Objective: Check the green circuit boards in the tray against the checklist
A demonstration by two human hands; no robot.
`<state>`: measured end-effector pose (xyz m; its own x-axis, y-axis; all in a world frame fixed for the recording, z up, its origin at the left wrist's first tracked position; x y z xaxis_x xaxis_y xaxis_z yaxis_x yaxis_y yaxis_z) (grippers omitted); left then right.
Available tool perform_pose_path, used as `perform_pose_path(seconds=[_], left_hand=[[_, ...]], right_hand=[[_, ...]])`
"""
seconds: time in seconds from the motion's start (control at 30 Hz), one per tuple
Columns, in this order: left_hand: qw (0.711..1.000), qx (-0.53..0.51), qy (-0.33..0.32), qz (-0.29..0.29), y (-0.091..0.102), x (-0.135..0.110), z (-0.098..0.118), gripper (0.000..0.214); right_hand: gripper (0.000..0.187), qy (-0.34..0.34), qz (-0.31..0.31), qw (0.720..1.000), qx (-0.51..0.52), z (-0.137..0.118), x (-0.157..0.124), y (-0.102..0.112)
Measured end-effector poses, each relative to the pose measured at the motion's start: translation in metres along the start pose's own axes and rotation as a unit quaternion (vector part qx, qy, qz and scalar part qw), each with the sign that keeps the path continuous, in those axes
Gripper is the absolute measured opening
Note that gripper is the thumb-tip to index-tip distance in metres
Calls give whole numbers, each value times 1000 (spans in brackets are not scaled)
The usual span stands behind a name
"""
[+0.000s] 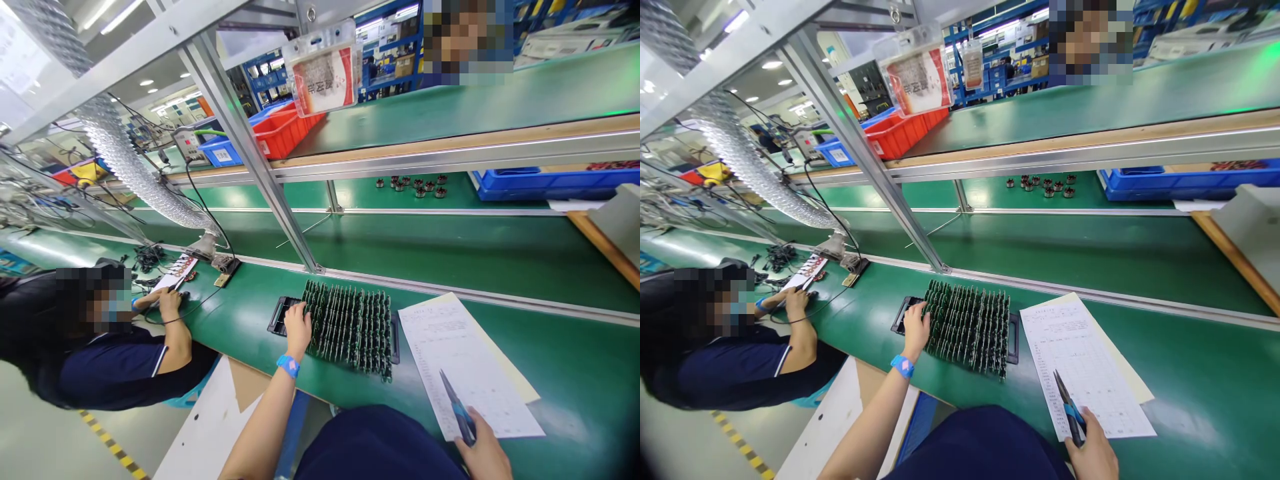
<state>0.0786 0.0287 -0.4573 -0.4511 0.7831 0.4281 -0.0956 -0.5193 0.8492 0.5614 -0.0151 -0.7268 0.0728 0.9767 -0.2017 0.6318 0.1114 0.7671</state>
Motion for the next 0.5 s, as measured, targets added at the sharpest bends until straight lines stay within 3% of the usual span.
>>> perform_pose_path(seconds=[0.13,0.27,0.5], left_hand=[[999,-17,49,-2,-2,15,-23,33],[997,-41,56,-29,-10,23,-37,30],[998,-34,1,-61,-11,23,-29,32]], right_hand=[[86,7,5,1000,1,-2,0,1],[87,8,9,1000,2,-4,0,2],[90,3,1,1000,-2,-4,-3,3]])
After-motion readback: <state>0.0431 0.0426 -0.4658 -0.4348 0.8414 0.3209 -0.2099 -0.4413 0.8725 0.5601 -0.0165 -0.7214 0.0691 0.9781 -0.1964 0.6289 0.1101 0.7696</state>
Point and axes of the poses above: each hand's wrist, its own x-axis towards the middle knuckle, its own y-axis out of the back of the hand, z = x × y, the point moved 8 cm from there along x, towards the middle knuckle, and after that the axes turned 5 degrees about z, right-handed, at the moved point
